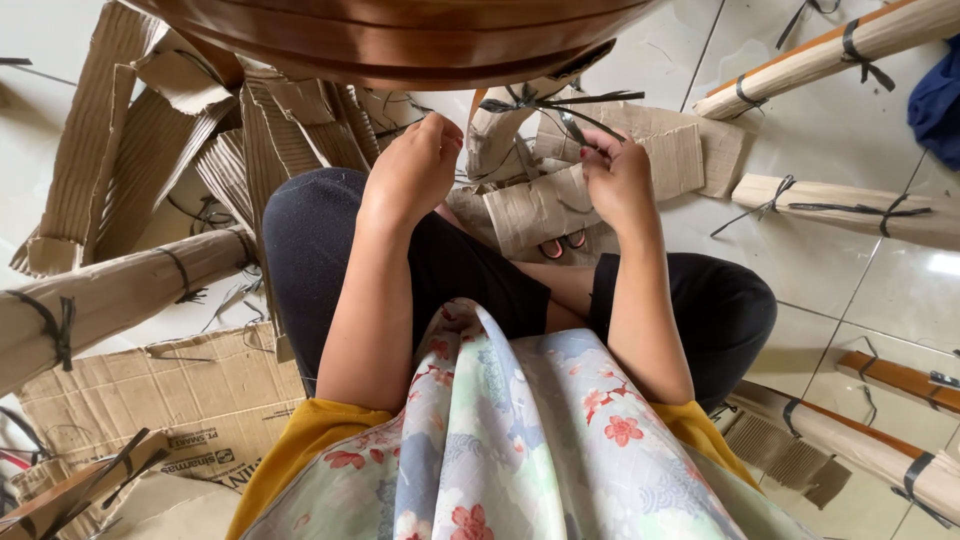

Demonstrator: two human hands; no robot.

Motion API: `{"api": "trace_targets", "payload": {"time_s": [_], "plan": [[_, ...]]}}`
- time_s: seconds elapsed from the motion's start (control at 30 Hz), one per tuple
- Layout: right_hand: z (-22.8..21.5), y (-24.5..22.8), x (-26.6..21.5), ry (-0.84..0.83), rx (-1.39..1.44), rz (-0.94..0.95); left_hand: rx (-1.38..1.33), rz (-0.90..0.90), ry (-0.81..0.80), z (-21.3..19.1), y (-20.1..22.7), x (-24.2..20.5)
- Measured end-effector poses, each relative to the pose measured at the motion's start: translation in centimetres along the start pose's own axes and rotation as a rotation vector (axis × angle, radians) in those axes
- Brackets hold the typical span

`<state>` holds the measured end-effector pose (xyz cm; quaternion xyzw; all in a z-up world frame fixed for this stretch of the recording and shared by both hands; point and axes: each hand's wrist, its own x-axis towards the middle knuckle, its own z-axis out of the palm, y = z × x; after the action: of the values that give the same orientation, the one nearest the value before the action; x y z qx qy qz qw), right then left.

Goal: Wrapping wooden stool legs with corrugated cardboard and securing them with plastic ties for protection.

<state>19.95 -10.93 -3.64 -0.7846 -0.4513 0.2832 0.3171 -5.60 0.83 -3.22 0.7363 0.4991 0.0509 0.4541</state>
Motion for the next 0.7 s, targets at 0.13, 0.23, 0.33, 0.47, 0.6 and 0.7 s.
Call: {"api": "trace_targets", "payload": {"time_s": [0.13, 0.23, 0.33, 0.47, 0.6, 0.7], "plan": [[0.2, -1.2, 1.3, 0.123, 0.033, -0.154, -0.058, 0.020, 0.026, -0.2, 1.1, 0.3], [0.8, -4.1, 2.4, 0.207, 0.061, -0.215, -0.166, -0.001, 0.057, 0.2, 1.1, 1.4], [1.8, -6.5, 4.5, 0.207, 0.069, -0.358, -0.303, 0.054, 0.237, 1.6, 0.1, 3.8], [3.0, -4.6, 7.1, 0.219, 0.115, -0.500, -0.733, 0.074, 0.183, 2.6, -0.1, 6.1], [3.2, -5.5, 6.9, 0.169, 0.157, -0.438, -1.350, -0.155, 0.115, 4.9, -1.5, 9.2], [3.1, -5.9, 6.4, 0.134, 0.180, -0.382, -1.497, -0.181, 0.257, 4.6, -1.5, 9.4]]}}
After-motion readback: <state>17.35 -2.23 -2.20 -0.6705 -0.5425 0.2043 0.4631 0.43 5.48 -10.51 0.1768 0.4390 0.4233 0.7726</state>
